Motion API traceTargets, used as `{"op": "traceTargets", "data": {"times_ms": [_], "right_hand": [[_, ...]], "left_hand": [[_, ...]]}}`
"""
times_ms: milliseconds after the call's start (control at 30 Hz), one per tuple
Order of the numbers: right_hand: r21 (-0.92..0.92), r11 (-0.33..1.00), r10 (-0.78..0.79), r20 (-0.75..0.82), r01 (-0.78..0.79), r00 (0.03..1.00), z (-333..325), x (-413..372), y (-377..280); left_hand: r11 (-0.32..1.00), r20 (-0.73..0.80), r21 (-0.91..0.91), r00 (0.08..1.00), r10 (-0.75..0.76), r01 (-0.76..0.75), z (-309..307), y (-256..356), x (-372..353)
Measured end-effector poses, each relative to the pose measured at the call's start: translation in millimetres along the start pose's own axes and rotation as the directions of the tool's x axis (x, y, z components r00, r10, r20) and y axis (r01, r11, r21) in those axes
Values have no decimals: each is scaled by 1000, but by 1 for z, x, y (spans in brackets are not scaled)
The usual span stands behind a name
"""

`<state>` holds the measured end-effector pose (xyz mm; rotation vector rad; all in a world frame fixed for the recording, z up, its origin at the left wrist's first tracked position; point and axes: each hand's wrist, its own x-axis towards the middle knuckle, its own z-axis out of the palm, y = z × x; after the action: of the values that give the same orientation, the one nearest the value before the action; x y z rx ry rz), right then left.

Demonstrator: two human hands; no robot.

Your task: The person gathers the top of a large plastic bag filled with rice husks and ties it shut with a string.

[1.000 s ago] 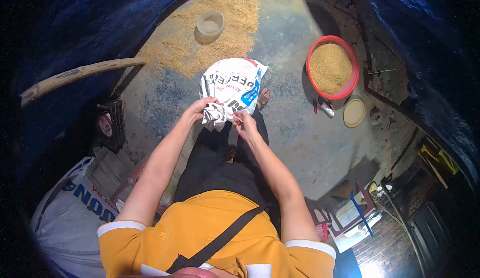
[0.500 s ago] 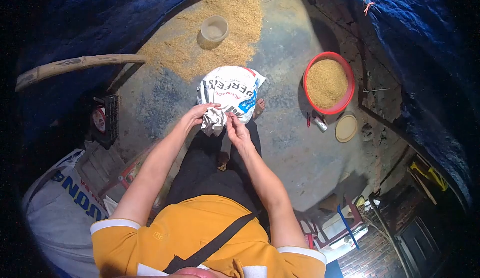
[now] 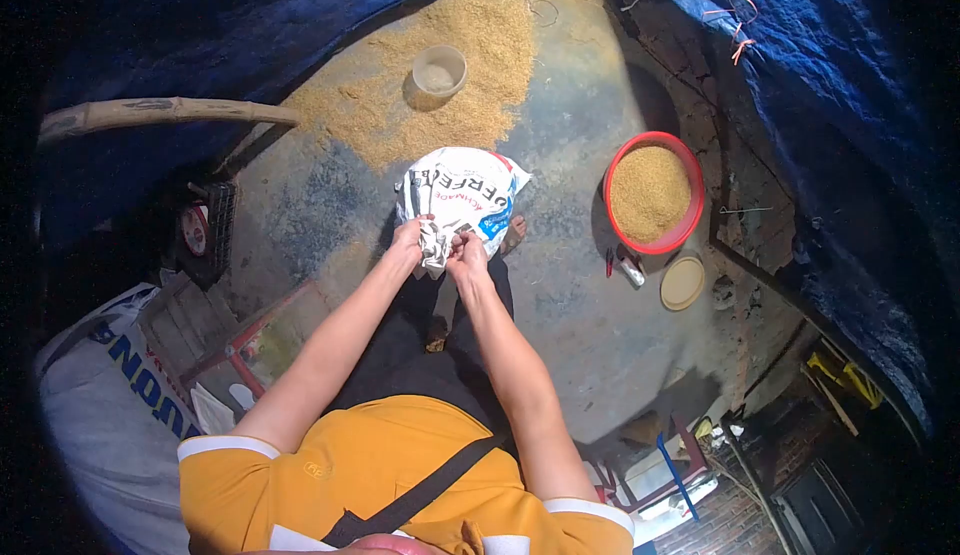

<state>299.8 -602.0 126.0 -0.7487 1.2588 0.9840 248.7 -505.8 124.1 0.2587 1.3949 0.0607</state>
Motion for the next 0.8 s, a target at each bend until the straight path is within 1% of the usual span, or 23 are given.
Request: {"op": "traceTargets", "data": {"times_ms": [33,67,100,167,233,300,367,400,433,467,500,533,567,600,633,700,733,767,800], "right_hand": [[-4,1000,1,1,-1,1000,0,-2,2],[15,1000,-20,14,20,1000,0,-3,4],[34,999,-42,23,41,999,1,-7,6],[-9,998,-69,2,69,998,2,-13,7],[-39,993,-111,-29,110,993,0,-11,9],[-29,995,-100,-46,99,994,-1,-12,9],[-22,996,-88,-57,87,994,-2,-15,6],[-115,990,-95,-82,85,992,-4,-16,4],[-206,975,-101,-107,78,989,-6,-16,4],[-246,965,-124,-130,89,984,-7,-15,5],[-336,939,-129,-151,72,980,-8,-21,4],[-366,930,-87,-139,31,986,-9,-29,1],[-398,917,-46,-130,-10,990,-10,-37,-2],[-405,914,-24,-100,-19,995,-8,-43,-3],[-415,910,-22,-103,-22,994,-11,-42,-3],[-479,878,-12,-33,-5,999,-18,-36,0],[-488,873,-5,-13,-2,1000,-24,-27,2],[-490,872,-7,-11,1,1000,-29,-19,2],[-506,863,-28,-39,5,999,-32,-15,4]], "left_hand": [[999,-88,17,996,35,-33,0,-1,2],[999,-141,-17,989,48,-51,1,-2,5],[999,-141,-19,989,46,-50,0,-2,6],[999,-159,-46,987,-9,2,0,-3,9],[999,-162,-48,987,-23,15,-7,-10,27],[999,-164,-47,986,-32,24,-15,-11,35],[994,3,0,994,-106,106,-21,-7,31],[992,16,84,996,-93,91,-19,-4,21],[993,13,82,996,-91,89,-19,-1,16],[977,126,214,992,-9,-18,-20,3,9],[934,248,330,967,54,-137,-23,6,4],[932,277,332,960,53,-147,-18,10,-11],[946,264,310,964,12,-97,-15,12,-19],[914,358,401,929,-92,-65,-15,14,-21],[872,439,488,876,-198,-47,-13,18,-29],[753,258,642,965,-38,-142,-4,12,-56],[728,358,643,934,-8,-241,-15,4,-41],[694,334,666,941,53,-276,-21,-6,-26],[659,314,702,948,51,-269,-19,-4,-31]]}}
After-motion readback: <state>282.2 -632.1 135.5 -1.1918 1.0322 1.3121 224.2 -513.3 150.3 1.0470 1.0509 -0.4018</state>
